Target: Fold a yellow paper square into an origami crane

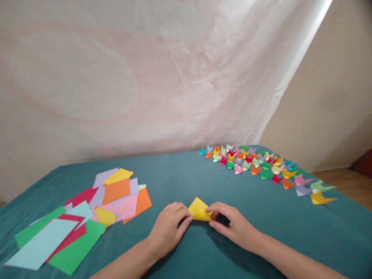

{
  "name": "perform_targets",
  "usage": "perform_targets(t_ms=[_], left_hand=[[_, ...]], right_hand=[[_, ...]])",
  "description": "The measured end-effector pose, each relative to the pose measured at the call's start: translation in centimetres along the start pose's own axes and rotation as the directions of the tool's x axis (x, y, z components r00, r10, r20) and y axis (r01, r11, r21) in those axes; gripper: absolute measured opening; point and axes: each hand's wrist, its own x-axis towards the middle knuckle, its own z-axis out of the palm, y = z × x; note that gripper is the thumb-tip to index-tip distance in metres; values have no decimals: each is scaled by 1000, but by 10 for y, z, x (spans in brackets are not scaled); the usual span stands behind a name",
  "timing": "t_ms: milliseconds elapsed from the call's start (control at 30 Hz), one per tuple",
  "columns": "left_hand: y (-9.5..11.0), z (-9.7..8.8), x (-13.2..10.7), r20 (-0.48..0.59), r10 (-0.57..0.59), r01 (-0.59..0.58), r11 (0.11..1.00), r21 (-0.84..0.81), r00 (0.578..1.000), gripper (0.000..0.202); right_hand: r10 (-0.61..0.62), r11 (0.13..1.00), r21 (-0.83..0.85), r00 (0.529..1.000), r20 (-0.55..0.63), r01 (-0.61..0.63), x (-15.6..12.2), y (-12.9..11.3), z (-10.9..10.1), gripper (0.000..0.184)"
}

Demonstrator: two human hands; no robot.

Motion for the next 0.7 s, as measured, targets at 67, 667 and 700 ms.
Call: perform_targets(t_ms=[67,667,700], left_hand=[[0,0,0,-1,3,-3,1000,-4,1000,22],[92,-29,-63,338,13,107,937,-331,941,31],[105,-30,-75,405,44,113,928,-355,913,25]], right_hand=[[60,998,31,997,-38,-59,1,0,1,29],[-71,996,-63,995,-67,67,0,3,6,23],[-70,995,-72,995,-71,65,-1,4,7,23]])
